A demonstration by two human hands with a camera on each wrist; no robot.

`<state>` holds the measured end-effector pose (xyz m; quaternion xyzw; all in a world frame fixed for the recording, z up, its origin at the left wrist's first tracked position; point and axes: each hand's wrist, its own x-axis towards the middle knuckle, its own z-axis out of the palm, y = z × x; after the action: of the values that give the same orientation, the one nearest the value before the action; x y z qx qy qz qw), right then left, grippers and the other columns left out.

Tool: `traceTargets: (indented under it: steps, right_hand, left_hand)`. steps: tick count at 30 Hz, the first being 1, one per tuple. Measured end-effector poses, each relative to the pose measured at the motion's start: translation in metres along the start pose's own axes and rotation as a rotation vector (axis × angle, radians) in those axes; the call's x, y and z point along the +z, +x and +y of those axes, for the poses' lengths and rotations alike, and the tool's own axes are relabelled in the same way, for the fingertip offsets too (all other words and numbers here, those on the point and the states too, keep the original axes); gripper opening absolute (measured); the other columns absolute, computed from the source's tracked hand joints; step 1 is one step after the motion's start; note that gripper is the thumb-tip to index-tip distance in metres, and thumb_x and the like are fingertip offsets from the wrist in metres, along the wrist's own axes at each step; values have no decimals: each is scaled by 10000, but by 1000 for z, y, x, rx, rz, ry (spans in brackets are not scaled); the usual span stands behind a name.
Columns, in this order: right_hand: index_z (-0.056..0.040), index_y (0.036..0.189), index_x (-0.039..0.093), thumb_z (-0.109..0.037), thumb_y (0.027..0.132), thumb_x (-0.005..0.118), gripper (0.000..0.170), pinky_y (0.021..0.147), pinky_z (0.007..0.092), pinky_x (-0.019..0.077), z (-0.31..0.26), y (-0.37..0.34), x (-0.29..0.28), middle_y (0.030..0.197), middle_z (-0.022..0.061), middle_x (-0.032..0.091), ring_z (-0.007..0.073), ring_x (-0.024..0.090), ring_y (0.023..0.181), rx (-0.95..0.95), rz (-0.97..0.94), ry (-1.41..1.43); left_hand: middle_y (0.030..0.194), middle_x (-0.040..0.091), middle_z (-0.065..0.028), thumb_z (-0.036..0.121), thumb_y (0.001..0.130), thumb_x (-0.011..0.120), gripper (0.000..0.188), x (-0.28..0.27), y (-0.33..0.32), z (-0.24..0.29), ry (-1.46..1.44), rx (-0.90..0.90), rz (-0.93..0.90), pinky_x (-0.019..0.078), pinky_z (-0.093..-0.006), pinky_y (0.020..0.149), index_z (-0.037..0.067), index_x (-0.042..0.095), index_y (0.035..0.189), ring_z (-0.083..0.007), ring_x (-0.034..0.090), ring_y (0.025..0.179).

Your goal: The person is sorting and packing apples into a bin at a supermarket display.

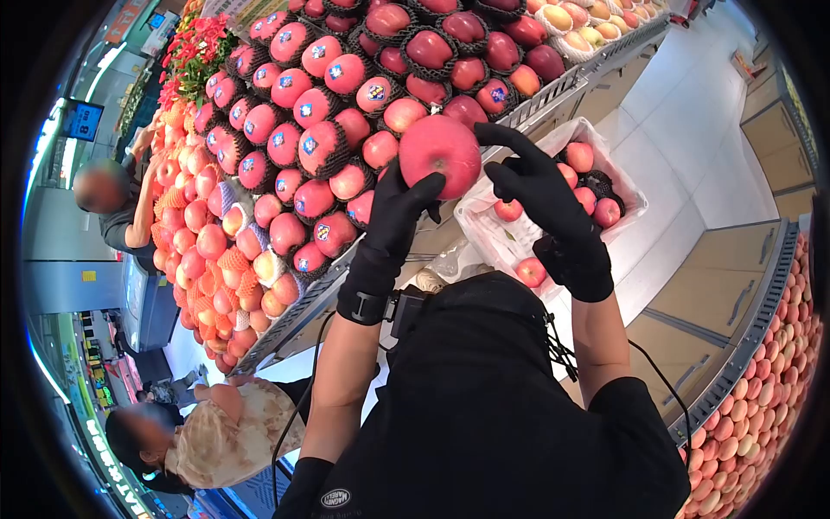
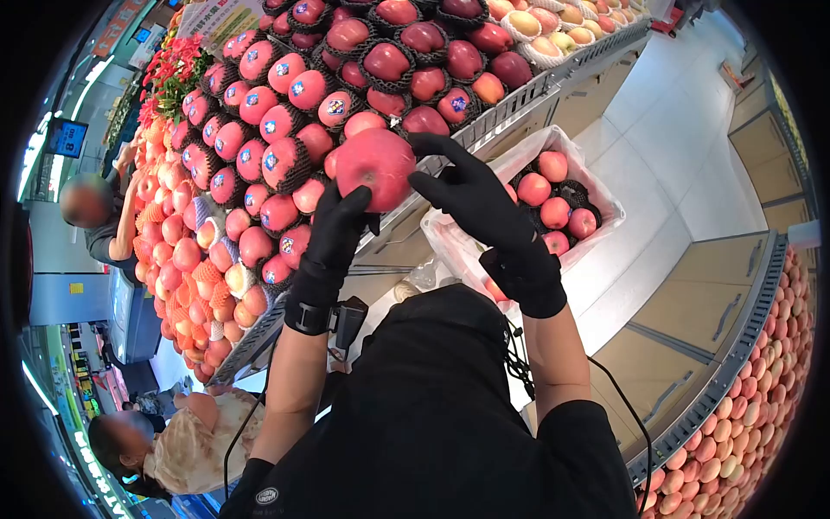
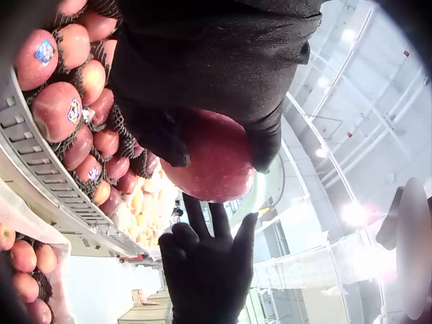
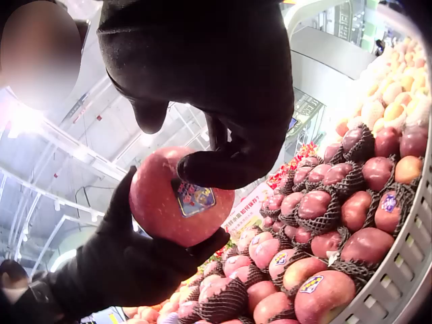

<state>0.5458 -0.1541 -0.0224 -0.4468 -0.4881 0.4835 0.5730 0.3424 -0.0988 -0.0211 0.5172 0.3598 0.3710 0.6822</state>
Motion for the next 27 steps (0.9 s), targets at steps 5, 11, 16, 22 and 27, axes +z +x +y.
traceTargets:
  steps: [5, 11, 16, 22, 27]
  right_hand:
    - [-73, 1264, 555, -246, 952, 592, 359, 615, 230, 442, 12, 6, -1, 1024, 9, 619, 60, 496, 676, 50, 56, -44]
    - [-67, 1246, 561, -282, 978, 545, 344, 608, 237, 447, 9, 4, -5, 995, 22, 632, 72, 506, 655, 73, 77, -73]
    - [-79, 1288, 523, -306, 982, 523, 381, 601, 237, 461, 22, 3, -13, 983, 39, 638, 80, 530, 642, 135, -12, -49]
    - [-101, 1425, 349, -248, 931, 587, 567, 558, 233, 475, 13, -1, 3, 1140, 104, 578, 94, 555, 651, 199, -108, 65]
    - [-85, 1465, 278, -103, 734, 751, 871, 967, 335, 464, 15, 4, 16, 1387, 100, 416, 193, 505, 1189, -87, -223, 150]
  left_hand:
    - [915, 615, -63, 323, 868, 637, 440, 1, 0, -11, -68, -123, 7, 464, -261, 579, 1, 544, 1153, -132, 577, 672]
    - [1010, 602, -100, 351, 841, 668, 518, -17, 0, -18, -262, -112, -106, 494, -302, 652, 5, 504, 1190, -186, 602, 768]
    - [1206, 521, -127, 172, 693, 818, 733, -5, 0, -6, 375, 353, 83, 490, -377, 882, 27, 417, 1288, -245, 552, 1085]
    - [1299, 479, -147, 67, 562, 875, 834, -8, 2, -6, 807, 767, 82, 459, -417, 964, 82, 454, 1282, -297, 486, 1223]
    - [1324, 479, -166, 20, 541, 855, 716, -2, -5, -10, 932, 933, 87, 440, -449, 984, 139, 575, 1189, -370, 480, 1221]
